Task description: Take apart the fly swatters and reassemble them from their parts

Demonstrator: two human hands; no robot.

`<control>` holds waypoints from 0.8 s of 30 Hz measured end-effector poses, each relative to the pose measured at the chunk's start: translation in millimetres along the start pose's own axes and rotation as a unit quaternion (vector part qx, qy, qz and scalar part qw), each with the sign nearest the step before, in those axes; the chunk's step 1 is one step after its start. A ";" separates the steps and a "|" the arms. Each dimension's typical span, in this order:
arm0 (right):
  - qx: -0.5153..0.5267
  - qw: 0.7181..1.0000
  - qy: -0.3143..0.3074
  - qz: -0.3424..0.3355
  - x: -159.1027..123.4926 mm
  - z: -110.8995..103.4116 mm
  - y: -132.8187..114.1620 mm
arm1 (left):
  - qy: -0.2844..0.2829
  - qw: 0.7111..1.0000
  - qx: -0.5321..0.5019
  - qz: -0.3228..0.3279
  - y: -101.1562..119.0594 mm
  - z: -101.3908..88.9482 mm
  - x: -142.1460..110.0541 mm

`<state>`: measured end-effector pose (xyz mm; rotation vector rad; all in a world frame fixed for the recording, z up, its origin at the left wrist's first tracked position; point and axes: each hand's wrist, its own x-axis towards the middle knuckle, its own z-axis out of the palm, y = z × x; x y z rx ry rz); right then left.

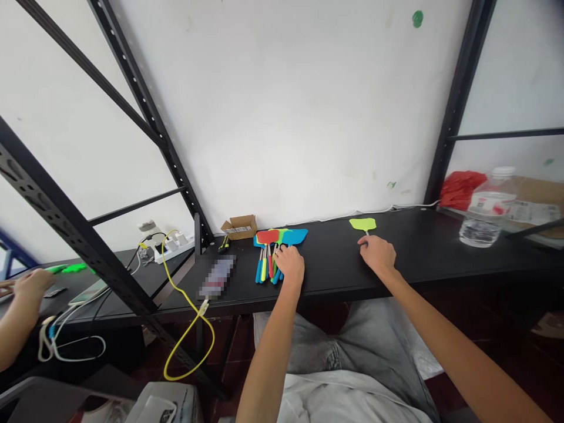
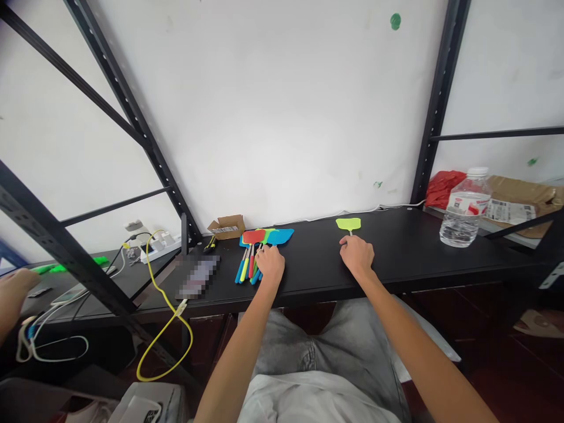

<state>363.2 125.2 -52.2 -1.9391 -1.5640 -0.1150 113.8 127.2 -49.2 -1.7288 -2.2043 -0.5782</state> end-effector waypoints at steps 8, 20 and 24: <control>0.015 1.000 -0.001 0.008 -0.5 -1.7 -1.6 | 0.009 1.000 0.009 -0.003 -2.9 -2.1 2.3; 0.013 1.000 0.023 -0.008 -1.8 -2.7 -4.2 | -0.020 0.989 0.010 0.146 1.2 -6.3 -0.1; 0.011 1.000 0.023 -0.015 -0.9 -1.5 -3.2 | -0.036 0.987 -0.007 0.154 2.6 -5.1 -0.4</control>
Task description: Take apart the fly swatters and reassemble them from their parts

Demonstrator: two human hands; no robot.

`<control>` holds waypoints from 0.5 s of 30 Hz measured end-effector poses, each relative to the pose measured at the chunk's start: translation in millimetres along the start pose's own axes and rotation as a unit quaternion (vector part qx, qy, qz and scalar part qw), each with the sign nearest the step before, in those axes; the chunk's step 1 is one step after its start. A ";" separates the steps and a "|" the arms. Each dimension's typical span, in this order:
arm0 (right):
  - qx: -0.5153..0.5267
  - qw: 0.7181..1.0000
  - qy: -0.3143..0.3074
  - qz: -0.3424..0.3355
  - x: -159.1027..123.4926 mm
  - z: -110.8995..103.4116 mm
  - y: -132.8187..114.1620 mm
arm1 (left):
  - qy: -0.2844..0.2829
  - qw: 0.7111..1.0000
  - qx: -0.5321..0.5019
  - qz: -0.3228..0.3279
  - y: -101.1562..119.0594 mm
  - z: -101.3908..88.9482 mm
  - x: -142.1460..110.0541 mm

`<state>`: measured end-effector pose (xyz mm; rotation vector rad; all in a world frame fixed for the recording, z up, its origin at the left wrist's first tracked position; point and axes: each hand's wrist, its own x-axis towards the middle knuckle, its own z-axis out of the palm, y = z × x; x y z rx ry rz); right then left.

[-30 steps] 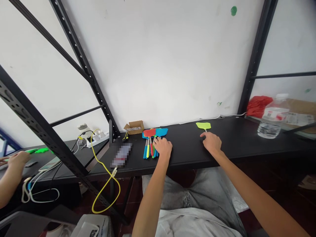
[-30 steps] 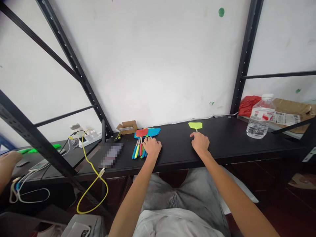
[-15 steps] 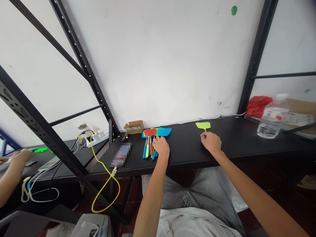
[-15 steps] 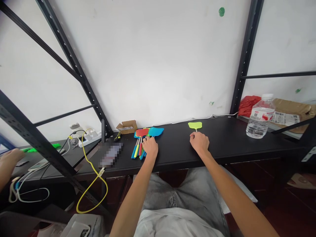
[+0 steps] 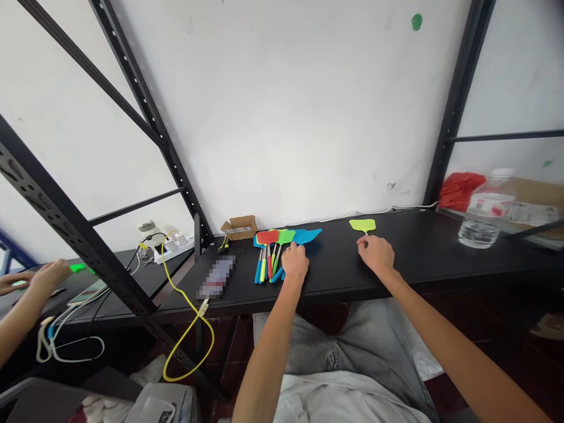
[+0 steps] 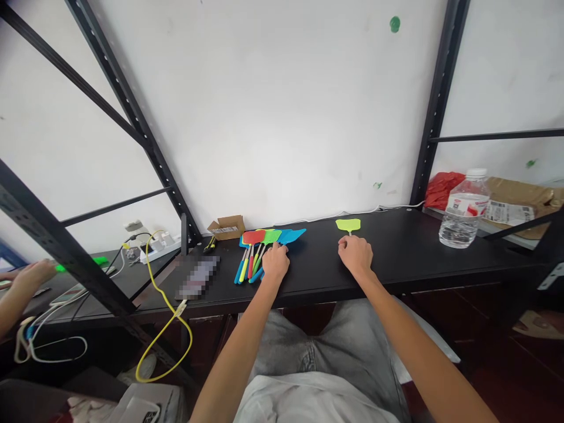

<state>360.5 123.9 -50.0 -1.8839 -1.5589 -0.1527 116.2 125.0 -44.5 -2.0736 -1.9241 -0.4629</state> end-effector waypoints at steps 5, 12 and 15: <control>0.004 1.000 0.010 -0.005 0.4 0.6 0.2 | 0.005 0.998 0.007 -0.055 3.3 -0.3 0.1; 0.014 0.999 0.033 -0.029 1.3 3.4 3.4 | 0.028 0.997 0.011 -0.070 1.0 -1.5 -1.0; 0.025 0.995 0.064 -0.072 0.9 4.4 3.4 | 0.048 0.997 -0.004 -0.055 -0.5 -4.0 -2.6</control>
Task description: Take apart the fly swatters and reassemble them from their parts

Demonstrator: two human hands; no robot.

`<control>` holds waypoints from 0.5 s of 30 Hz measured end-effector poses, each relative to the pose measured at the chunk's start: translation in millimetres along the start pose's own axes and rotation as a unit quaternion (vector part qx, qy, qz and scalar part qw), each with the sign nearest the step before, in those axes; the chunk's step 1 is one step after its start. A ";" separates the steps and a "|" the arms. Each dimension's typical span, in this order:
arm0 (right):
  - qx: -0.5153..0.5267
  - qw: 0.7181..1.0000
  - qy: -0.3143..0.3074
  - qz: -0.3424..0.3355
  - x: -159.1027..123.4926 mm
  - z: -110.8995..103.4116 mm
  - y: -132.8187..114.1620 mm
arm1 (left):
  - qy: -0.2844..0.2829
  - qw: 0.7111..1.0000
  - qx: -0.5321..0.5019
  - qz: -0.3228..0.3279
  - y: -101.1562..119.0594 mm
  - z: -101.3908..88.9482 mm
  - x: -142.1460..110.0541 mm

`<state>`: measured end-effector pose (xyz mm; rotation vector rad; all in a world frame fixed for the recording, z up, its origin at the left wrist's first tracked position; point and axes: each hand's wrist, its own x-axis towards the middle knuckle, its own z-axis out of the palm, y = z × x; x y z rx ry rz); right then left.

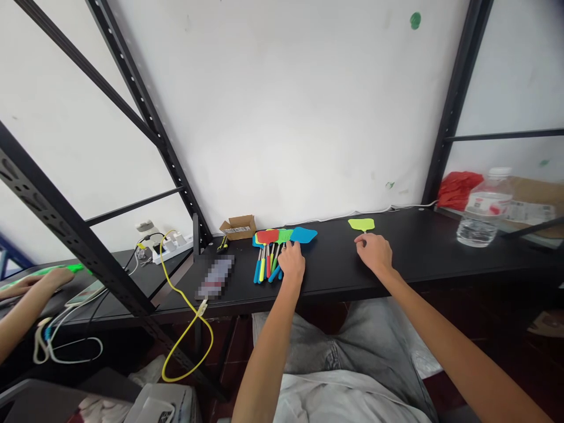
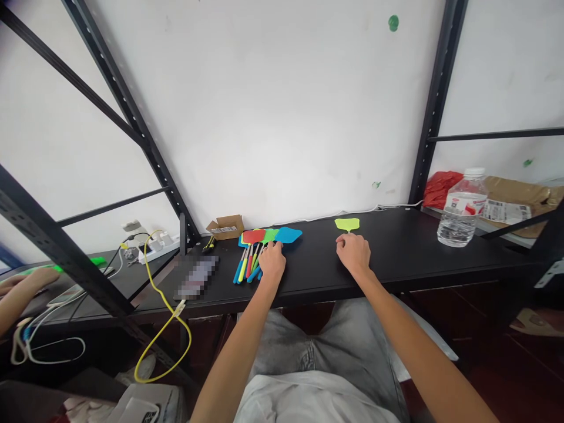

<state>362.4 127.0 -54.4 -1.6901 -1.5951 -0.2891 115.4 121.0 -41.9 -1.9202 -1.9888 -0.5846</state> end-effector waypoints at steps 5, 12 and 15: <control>0.067 0.991 0.062 -0.101 -5.2 -2.1 -9.6 | 0.063 0.994 -0.038 0.076 4.9 -5.5 -2.8; 0.106 0.978 0.055 -0.174 -9.7 -3.1 -18.9 | 0.150 0.974 -0.081 0.148 8.5 -4.0 -2.5; 0.124 0.973 0.022 -0.192 -10.7 -1.5 -23.2 | 0.183 0.965 -0.096 0.160 7.7 -2.2 -1.8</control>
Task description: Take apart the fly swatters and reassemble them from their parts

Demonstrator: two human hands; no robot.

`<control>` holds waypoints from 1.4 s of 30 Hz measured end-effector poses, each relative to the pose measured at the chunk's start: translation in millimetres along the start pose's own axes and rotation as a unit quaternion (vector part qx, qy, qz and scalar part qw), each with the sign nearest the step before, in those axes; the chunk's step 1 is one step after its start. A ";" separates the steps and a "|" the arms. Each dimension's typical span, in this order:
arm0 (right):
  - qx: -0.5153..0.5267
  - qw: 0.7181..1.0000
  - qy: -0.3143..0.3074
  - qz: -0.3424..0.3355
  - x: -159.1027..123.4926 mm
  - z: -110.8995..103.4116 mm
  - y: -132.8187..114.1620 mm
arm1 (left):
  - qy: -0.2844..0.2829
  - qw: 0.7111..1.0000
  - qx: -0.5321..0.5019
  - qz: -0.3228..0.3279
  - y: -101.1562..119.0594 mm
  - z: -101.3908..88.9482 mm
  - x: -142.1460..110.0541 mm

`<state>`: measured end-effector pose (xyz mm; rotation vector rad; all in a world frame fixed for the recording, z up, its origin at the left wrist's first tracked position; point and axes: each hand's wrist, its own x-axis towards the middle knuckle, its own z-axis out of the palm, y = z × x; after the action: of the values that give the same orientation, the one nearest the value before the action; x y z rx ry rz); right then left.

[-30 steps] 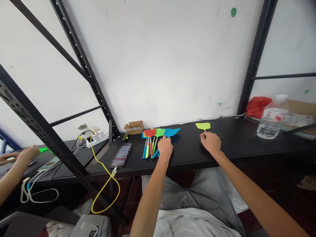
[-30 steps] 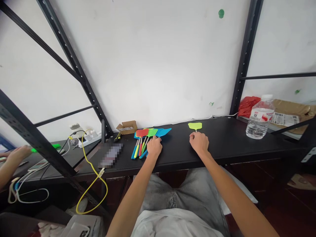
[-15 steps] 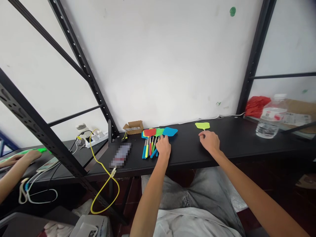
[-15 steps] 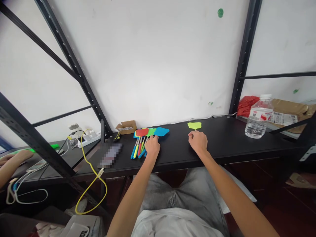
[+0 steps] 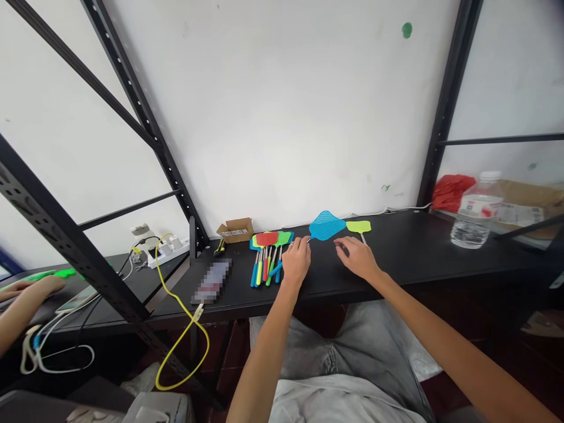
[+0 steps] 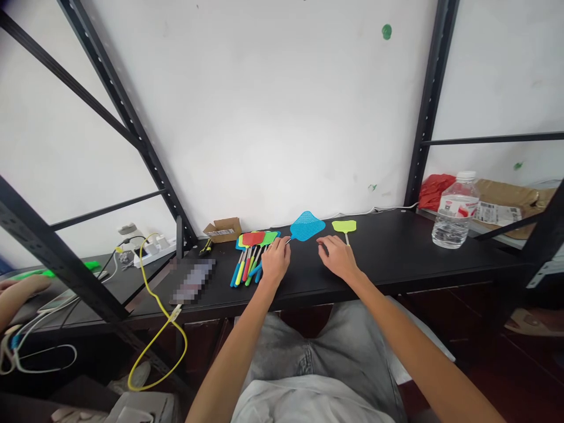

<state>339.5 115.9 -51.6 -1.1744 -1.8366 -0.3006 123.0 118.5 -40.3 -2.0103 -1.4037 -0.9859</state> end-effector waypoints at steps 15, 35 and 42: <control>0.590 0.743 -0.088 0.304 17.2 43.2 -34.9 | -0.139 0.988 -0.059 0.017 5.4 -9.1 2.0; 0.576 0.739 -0.023 0.348 21.9 60.8 -36.2 | -0.171 0.985 -0.012 -0.030 9.9 -8.9 3.5; 0.597 0.715 -0.010 0.365 24.9 60.7 -30.8 | -0.177 0.983 -0.006 -0.040 14.8 -11.1 3.7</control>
<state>277.0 152.0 -58.1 -0.7790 -0.9923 1.1997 134.5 107.3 -30.3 -2.2333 -1.6740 -0.6907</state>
